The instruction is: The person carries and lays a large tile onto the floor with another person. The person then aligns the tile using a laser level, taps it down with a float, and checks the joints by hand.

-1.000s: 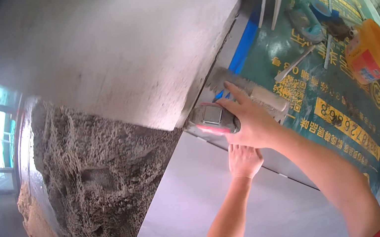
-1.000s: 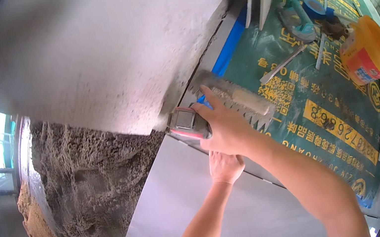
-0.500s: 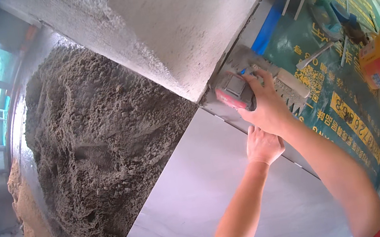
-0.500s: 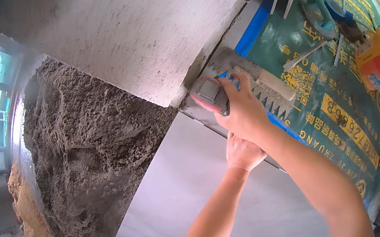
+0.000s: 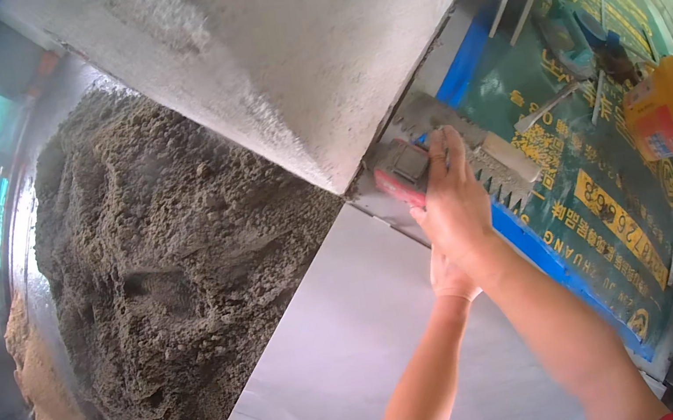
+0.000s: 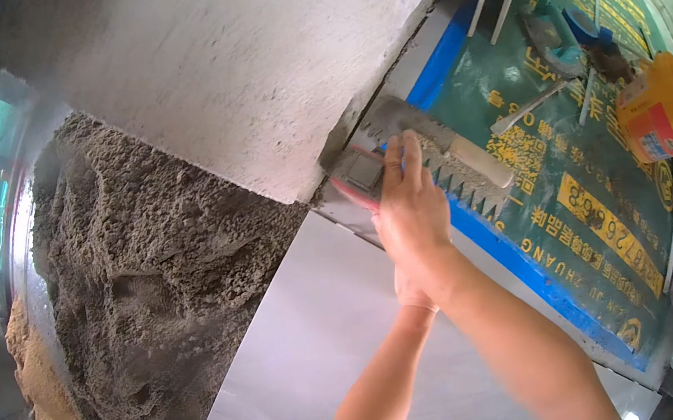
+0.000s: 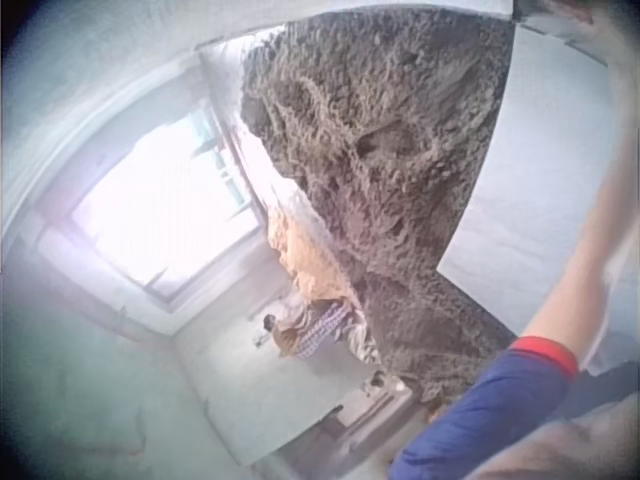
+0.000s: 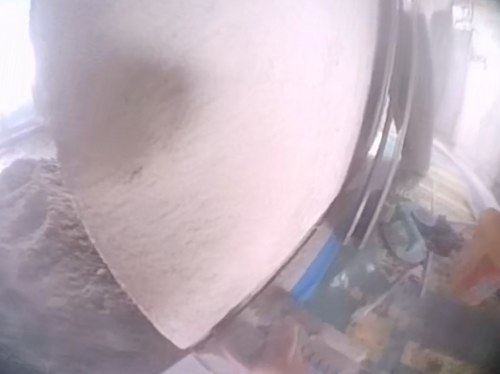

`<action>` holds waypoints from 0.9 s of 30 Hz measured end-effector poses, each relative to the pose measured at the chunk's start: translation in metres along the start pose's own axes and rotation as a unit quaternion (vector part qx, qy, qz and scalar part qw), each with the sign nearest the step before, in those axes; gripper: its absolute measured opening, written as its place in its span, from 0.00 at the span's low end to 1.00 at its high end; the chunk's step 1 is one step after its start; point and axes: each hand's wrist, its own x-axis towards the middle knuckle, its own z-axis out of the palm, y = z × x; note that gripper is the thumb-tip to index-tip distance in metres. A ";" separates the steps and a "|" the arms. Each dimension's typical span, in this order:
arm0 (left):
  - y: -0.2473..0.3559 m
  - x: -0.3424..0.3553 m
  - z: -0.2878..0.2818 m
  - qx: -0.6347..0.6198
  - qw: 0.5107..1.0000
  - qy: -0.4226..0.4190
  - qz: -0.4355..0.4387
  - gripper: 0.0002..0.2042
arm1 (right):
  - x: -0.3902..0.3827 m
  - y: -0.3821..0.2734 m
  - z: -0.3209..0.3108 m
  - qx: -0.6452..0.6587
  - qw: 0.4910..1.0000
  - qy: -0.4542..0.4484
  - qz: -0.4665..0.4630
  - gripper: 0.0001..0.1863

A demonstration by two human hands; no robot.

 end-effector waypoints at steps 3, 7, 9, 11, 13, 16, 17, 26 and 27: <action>0.003 -0.002 -0.006 -0.034 0.998 -0.015 -0.051 0.29 | 0.001 0.000 -0.003 -0.001 1.000 -0.014 -0.007 0.57; 0.009 0.001 -0.022 -0.128 0.983 -0.057 -0.116 0.31 | 0.003 0.001 -0.007 0.005 1.000 -0.025 -0.017 0.58; 0.011 0.004 -0.027 -0.153 0.979 -0.082 -0.107 0.33 | 0.002 0.005 -0.008 0.026 0.999 -0.027 -0.028 0.58; 0.013 0.006 -0.028 -0.040 0.998 0.000 -0.052 0.33 | -0.002 0.009 -0.008 0.021 0.999 -0.019 -0.030 0.54; 0.012 0.007 -0.024 0.000 0.999 0.046 -0.023 0.34 | -0.006 0.014 -0.004 0.014 0.999 0.002 -0.047 0.51; 0.005 0.004 -0.010 -0.042 0.998 0.028 -0.028 0.34 | -0.008 0.017 0.005 0.010 0.997 0.039 -0.070 0.48; 0.001 0.001 -0.003 -0.050 0.998 0.005 -0.044 0.34 | -0.008 0.017 0.008 0.016 0.997 0.030 -0.065 0.49; -0.027 -0.003 0.062 -0.415 0.892 0.120 -0.132 0.35 | -0.008 0.018 0.003 -0.035 0.998 0.007 -0.049 0.50; -0.029 -0.002 0.059 -0.178 0.972 0.135 -0.076 0.34 | -0.010 0.020 0.000 -0.037 0.997 0.015 -0.064 0.55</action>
